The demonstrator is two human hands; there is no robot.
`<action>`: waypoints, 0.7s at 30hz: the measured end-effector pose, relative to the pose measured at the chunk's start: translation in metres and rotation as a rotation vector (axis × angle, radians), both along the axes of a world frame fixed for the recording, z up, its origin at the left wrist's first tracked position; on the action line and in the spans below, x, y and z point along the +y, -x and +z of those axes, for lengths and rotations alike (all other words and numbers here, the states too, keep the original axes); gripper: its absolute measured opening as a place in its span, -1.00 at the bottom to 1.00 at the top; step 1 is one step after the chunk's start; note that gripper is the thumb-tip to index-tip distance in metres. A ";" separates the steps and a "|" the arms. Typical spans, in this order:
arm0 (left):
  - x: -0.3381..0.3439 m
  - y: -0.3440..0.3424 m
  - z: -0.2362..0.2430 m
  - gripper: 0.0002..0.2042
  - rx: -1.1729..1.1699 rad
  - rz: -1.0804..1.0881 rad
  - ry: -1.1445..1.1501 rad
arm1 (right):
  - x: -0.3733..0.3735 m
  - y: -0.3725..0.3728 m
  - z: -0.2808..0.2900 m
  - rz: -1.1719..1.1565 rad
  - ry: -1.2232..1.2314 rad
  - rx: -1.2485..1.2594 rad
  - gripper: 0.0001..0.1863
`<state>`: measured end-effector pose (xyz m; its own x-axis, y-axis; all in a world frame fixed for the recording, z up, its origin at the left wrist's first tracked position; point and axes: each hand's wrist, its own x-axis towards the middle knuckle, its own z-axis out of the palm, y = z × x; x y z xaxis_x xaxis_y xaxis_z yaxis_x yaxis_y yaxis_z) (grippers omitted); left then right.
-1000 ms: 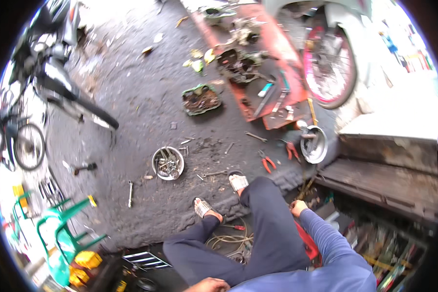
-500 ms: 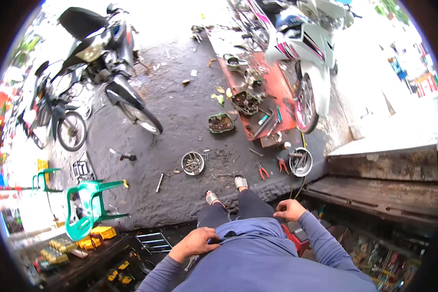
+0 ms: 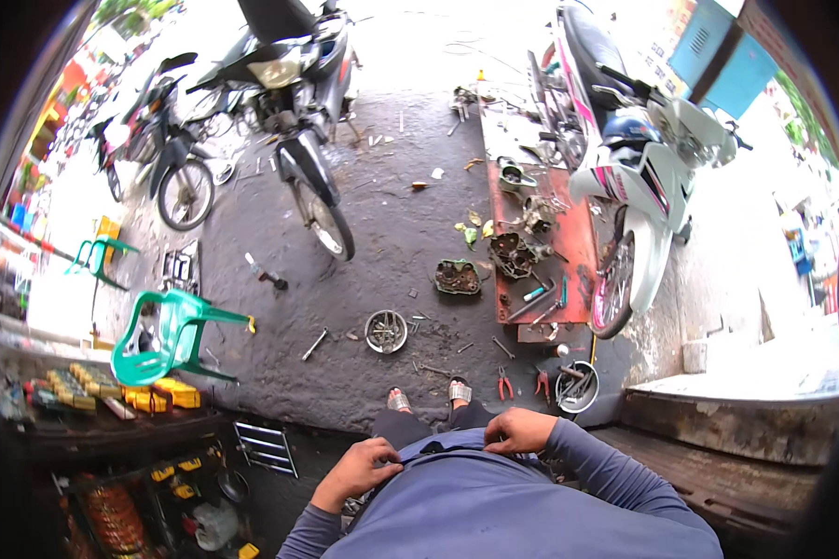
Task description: The recorder is assembling and inspecting motorcycle engine parts, specifically sorting bolts and handling the crankcase block.
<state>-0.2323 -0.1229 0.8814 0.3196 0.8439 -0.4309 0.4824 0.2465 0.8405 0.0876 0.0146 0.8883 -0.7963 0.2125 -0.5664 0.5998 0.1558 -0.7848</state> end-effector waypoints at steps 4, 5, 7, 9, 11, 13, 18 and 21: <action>-0.026 0.010 -0.001 -0.83 0.074 0.151 -0.073 | 0.011 0.039 -0.002 0.146 -0.055 0.009 -0.73; -0.032 0.016 -0.002 -0.83 0.065 0.175 -0.072 | 0.014 0.052 -0.002 0.191 -0.062 0.009 -0.73; -0.047 0.037 -0.005 -0.82 -0.070 0.262 0.137 | 0.011 0.077 -0.009 0.191 -0.083 0.077 -0.77; -0.069 0.062 -0.010 -0.83 -0.094 0.295 0.185 | 0.009 0.105 -0.017 0.227 -0.074 0.075 -0.76; -0.101 0.094 -0.015 -0.84 -0.115 0.340 0.242 | 0.005 0.152 -0.013 0.257 -0.005 0.071 -0.72; -0.143 0.125 -0.018 -0.84 -0.249 0.461 0.225 | 0.001 0.205 -0.029 0.280 0.045 0.154 -0.64; -0.235 0.192 -0.025 -0.83 -0.081 0.705 -0.033 | 0.009 0.317 -0.140 0.067 -0.235 -0.025 -0.63; -0.287 0.212 -0.024 -0.81 0.076 0.788 0.054 | 0.030 0.319 -0.263 0.159 -0.492 -0.154 -0.58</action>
